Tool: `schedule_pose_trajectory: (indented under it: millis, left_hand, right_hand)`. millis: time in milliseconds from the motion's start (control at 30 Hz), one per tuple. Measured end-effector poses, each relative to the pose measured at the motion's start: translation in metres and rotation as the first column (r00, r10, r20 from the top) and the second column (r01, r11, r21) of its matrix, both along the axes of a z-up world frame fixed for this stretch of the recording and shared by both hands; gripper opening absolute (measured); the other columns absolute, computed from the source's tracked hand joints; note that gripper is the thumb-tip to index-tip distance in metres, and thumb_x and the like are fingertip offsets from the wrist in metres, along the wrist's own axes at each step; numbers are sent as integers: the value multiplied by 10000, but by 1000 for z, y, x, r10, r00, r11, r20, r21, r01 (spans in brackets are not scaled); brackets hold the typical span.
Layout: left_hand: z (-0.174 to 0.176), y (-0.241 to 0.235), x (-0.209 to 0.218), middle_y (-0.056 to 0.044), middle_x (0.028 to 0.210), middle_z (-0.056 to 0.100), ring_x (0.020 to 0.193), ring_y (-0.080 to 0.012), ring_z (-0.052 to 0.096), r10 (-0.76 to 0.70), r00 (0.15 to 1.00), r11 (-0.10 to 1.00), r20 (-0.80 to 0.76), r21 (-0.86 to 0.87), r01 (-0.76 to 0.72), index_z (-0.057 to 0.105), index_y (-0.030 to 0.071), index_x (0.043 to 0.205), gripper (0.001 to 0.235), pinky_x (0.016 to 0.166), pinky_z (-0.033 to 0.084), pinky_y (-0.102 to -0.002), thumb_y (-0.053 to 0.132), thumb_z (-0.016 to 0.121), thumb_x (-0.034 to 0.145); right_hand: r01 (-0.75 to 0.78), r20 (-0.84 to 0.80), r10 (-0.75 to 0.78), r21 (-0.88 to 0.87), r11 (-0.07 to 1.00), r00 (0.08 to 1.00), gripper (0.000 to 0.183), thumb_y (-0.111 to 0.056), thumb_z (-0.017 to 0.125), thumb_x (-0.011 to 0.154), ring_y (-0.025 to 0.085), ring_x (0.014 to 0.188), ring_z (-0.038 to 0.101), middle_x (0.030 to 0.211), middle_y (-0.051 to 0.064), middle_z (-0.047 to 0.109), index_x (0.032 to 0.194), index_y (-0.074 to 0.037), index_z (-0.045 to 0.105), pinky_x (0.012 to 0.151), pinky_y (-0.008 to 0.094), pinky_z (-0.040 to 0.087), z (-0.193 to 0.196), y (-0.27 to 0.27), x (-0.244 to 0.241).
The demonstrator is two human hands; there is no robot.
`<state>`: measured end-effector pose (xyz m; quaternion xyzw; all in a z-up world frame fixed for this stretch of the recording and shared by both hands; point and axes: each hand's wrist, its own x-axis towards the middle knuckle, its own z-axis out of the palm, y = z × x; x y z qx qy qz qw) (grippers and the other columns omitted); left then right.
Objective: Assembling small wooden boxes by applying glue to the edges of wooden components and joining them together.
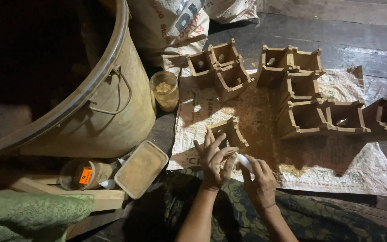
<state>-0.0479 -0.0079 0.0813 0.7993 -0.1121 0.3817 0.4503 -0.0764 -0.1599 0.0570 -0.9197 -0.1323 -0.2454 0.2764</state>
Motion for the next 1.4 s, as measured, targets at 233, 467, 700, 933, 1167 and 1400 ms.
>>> schedule_pose_trajectory:
  millis: [233, 467, 700, 933, 1167, 1400]
  left_hand:
    - [-13, -3, 1, 33, 1353, 644, 1515, -357, 341, -28, 994, 998, -101, -57, 22, 825, 137, 914, 370, 1243, -99, -634, 385, 569, 1014]
    - [-74, 45, 18, -164, 1326, 642, 1410, -361, 451, 152, 967, 915, -206, -340, -216, 659, 98, 928, 208, 1172, 324, -522, 272, 574, 1006]
    - [-141, 60, 37, -221, 1410, 529, 1358, -408, 505, 20, 780, 903, -626, -323, -283, 383, 170, 1483, 809, 1187, 358, -480, -13, 561, 715]
    - [-50, 33, 37, -203, 1653, 269, 1459, -462, 360, -262, 535, 949, -803, -315, -7, 27, 248, 1625, 1343, 1193, 337, -619, 250, 934, 634]
    - [-66, 23, 39, -273, 1512, 452, 1368, -488, 471, -281, 706, 928, -650, -371, 27, 185, 120, 1594, 1380, 1140, 426, -599, 223, 1005, 489]
    - [-56, 4, 32, -163, 1379, 610, 1213, -352, 654, -231, 724, 964, -650, -256, 77, 386, 168, 1504, 1258, 1042, 569, -433, 494, 1012, 462]
  right_hand:
    - [-23, 21, 23, 23, 999, 1000, 298, -251, 689, 983, 246, 869, 696, 1086, 89, 722, 1252, -125, 668, 664, 385, 549, -18, -5, 3]
    - [295, -415, 409, 899, 325, 813, 332, -185, 651, 978, 191, 928, 653, 1030, 108, 701, 1253, 0, 661, 787, 316, 538, -25, -40, 17]
    - [332, -283, 363, 940, -79, 888, 236, -72, 606, 1023, 261, 1019, 681, 1188, 239, 694, 1245, 6, 627, 918, 428, 531, 30, -84, 53]
    - [163, -120, 300, 979, -122, 946, 64, -10, 605, 1015, 228, 820, 681, 889, 137, 649, 987, -50, 647, 896, 391, 532, 81, -160, 85]
    - [36, 8, 368, 993, -114, 930, 174, -61, 612, 1030, 117, 855, 611, 901, -42, 604, 910, -187, 596, 991, 391, 447, 168, -169, 85]
    - [39, -18, 254, 996, -77, 967, 208, -103, 629, 1023, 271, 1138, 689, 1283, 115, 702, 1222, -144, 673, 879, 366, 448, 168, -196, 90]
